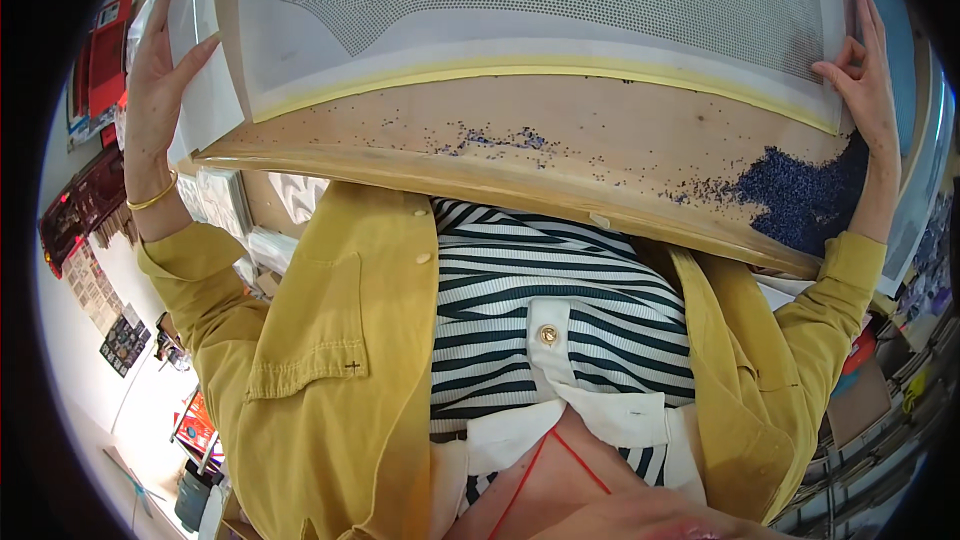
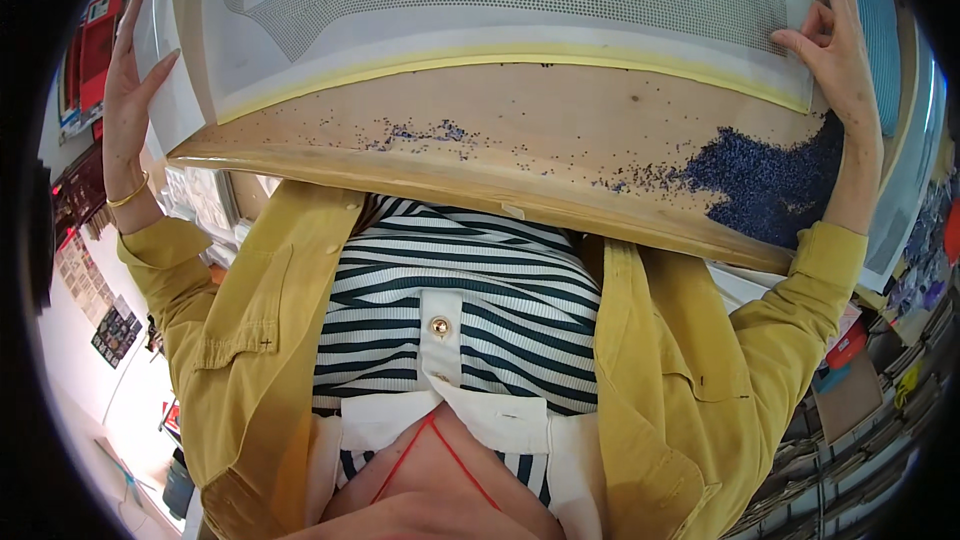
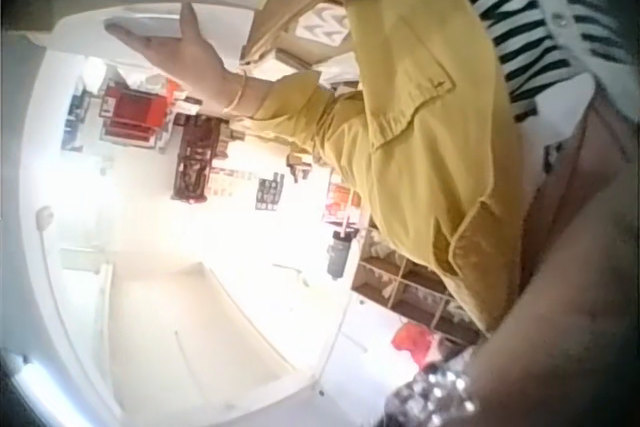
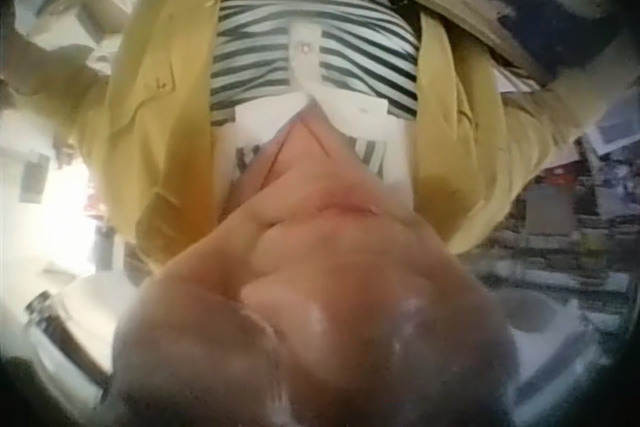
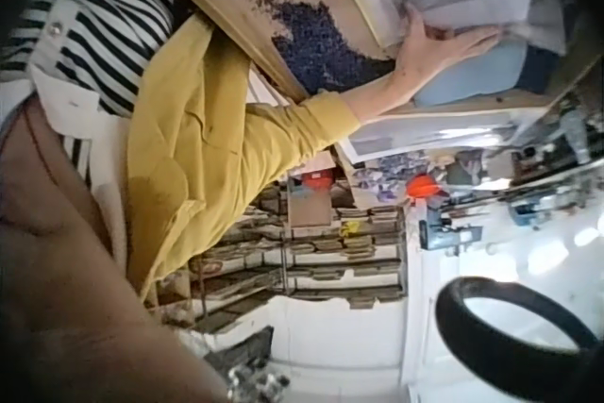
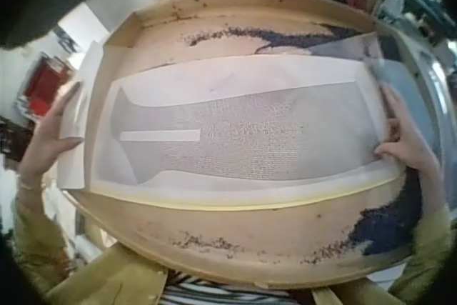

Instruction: Using a printing frame and sponge to apply patterns or graphics onto shoe upper components.

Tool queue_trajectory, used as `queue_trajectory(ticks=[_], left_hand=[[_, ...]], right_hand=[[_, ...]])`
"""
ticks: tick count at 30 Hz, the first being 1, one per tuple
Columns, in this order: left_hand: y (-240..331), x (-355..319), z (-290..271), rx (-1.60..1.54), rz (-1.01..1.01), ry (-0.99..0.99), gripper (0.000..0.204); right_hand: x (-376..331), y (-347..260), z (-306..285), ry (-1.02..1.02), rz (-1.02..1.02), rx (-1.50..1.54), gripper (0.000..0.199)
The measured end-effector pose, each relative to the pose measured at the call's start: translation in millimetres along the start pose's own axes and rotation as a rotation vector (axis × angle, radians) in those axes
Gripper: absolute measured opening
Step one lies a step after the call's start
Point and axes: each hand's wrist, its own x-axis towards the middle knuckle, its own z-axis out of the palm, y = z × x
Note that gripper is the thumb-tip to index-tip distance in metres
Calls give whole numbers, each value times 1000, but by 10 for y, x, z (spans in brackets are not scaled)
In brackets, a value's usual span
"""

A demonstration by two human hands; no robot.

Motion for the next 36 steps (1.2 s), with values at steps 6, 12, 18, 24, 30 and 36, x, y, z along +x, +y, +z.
queue_trajectory(ticks=[6,12,18,24,30,36], left_hand=[[-89,103,172,-47,170,32,78],[-174,101,212,76,258,10,81],[-119,37,304,125,256,35,82],[-216,96,363,118,177,37,83],[-181,126,409,25,160,50,86],[-217,61,327,78,198,39,90]], right_hand=[[129,-144,7,12,-130,-79,97],[65,-333,29,-9,138,-110,100],[41,-256,76,-14,25,-510,75],[101,-80,96,-33,-3,-672,57],[229,-203,50,-79,145,-578,46],[370,-4,-30,38,-34,-601,37]])
